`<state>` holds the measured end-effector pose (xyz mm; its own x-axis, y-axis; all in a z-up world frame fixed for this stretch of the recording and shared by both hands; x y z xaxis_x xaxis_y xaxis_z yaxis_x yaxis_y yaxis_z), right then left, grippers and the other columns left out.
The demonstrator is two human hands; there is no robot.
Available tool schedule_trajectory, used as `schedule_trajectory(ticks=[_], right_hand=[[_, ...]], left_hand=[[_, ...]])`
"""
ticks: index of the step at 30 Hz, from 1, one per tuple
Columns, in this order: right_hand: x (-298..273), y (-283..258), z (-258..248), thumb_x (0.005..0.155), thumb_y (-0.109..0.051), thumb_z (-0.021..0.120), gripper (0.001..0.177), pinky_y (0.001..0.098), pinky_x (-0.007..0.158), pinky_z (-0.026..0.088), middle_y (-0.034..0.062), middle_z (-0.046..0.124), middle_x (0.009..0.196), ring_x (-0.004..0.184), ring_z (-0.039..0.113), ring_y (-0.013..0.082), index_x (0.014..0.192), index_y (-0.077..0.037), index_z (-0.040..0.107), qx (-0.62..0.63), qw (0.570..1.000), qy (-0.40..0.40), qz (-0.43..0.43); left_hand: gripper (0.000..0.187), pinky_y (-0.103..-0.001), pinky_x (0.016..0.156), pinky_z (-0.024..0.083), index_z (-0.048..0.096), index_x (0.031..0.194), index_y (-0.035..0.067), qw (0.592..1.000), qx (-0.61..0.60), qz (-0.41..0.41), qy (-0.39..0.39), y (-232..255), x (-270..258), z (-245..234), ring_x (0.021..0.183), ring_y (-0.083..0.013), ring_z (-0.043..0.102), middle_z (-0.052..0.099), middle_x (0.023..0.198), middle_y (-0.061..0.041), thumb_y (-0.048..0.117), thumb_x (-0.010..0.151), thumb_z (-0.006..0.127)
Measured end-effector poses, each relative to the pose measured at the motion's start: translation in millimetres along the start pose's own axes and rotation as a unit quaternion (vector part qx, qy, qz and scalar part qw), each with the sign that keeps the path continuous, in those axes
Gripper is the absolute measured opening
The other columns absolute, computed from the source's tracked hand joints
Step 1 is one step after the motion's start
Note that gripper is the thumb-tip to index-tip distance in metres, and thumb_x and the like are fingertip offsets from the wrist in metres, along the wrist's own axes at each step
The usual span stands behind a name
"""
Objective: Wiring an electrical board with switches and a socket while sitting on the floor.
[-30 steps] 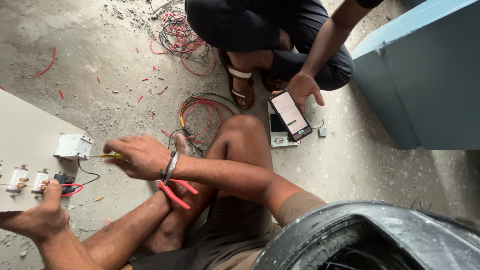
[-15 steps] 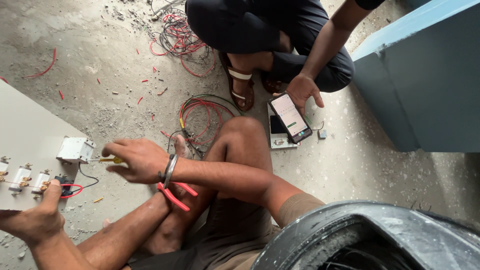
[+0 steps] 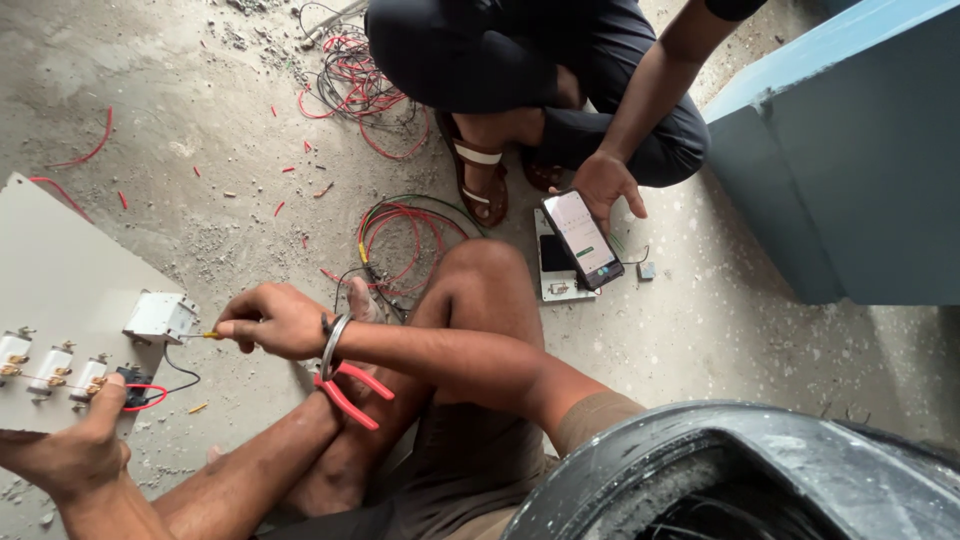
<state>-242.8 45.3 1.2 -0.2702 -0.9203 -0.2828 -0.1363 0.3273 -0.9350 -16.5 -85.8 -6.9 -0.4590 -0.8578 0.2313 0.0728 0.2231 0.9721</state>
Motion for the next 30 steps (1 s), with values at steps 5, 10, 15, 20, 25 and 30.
schedule_trajectory(ticks=[5, 10, 15, 20, 25, 30], right_hand=[[-17, -30, 2, 0.09, -0.023, 0.066, 0.026, 0.0397, 0.07, 0.057, 0.0095, 0.069, 0.09, 0.08, 0.072, 0.0288, 0.114, -0.012, 0.067, -0.117, 0.979, 0.064, -0.156], [-26, -36, 23, 0.094, -0.017, 0.064, 0.034, 0.0374, 0.069, 0.054, 0.0053, 0.057, 0.102, 0.083, 0.068, 0.0245, 0.127, -0.019, 0.058, -0.381, 0.893, 0.067, -0.229], [-26, -32, 19, 0.098, -0.025, 0.066, 0.02, 0.0372, 0.072, 0.053, 0.0054, 0.072, 0.096, 0.085, 0.07, 0.0258, 0.116, -0.019, 0.068, -0.238, 0.939, 0.103, -0.226], [11, 58, 43, 0.106, -0.022, 0.064, 0.026, 0.0382, 0.058, 0.045, 0.0185, 0.069, 0.081, 0.067, 0.057, 0.0262, 0.12, -0.002, 0.073, 0.199, 0.977, -0.068, 0.036], [-14, -29, 8, 0.091, -0.029, 0.072, 0.033, 0.0369, 0.067, 0.055, 0.009, 0.071, 0.081, 0.074, 0.072, 0.0241, 0.117, -0.01, 0.065, -0.097, 0.983, 0.06, -0.141], [-25, -58, 20, 0.091, -0.014, 0.065, 0.04, 0.0417, 0.066, 0.052, 0.0113, 0.069, 0.087, 0.078, 0.07, 0.0296, 0.131, -0.013, 0.068, -0.374, 0.904, 0.07, -0.195]], left_hand=[[0.042, -0.033, 0.091, 0.053, 0.053, 0.12, -0.011, 1.0, 0.013, 0.013, -0.009, 8, 5, 5, 0.099, -0.0191, 0.062, 0.061, 0.117, -0.013, -0.02, 0.086, 0.075], [0.041, -0.031, 0.085, 0.053, 0.055, 0.122, -0.01, 0.999, 0.0, -0.039, 0.014, -18, -3, -20, 0.096, -0.0167, 0.063, 0.065, 0.118, -0.013, -0.017, 0.087, 0.075], [0.024, -0.029, 0.06, 0.045, 0.059, 0.111, -0.01, 0.99, 0.11, -0.083, -0.015, -33, -8, -31, 0.073, -0.0167, 0.061, 0.068, 0.103, -0.014, -0.012, 0.095, 0.078], [0.022, -0.028, 0.062, 0.047, 0.06, 0.108, -0.009, 0.989, 0.11, -0.094, -0.009, -40, -11, -29, 0.074, -0.0158, 0.062, 0.069, 0.102, -0.013, -0.008, 0.095, 0.078], [0.019, -0.029, 0.08, 0.053, 0.06, 0.107, -0.011, 0.976, 0.203, -0.054, -0.064, -79, -18, -43, 0.086, -0.0184, 0.067, 0.071, 0.105, -0.016, -0.009, 0.1, 0.077], [0.038, -0.029, 0.086, 0.051, 0.057, 0.122, -0.004, 0.958, 0.193, -0.195, -0.086, -265, -42, -132, 0.099, -0.0186, 0.061, 0.064, 0.119, -0.012, 0.012, 0.094, 0.076]])
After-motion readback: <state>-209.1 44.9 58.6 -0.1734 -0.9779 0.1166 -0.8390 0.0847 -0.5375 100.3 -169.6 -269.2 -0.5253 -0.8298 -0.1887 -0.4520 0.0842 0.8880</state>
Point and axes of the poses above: each hand's wrist, its own x-axis towards the middle knuckle, its own z-axis out of the palm, y = z × x, the point moved 9 cm from there along x, towards the middle knuckle
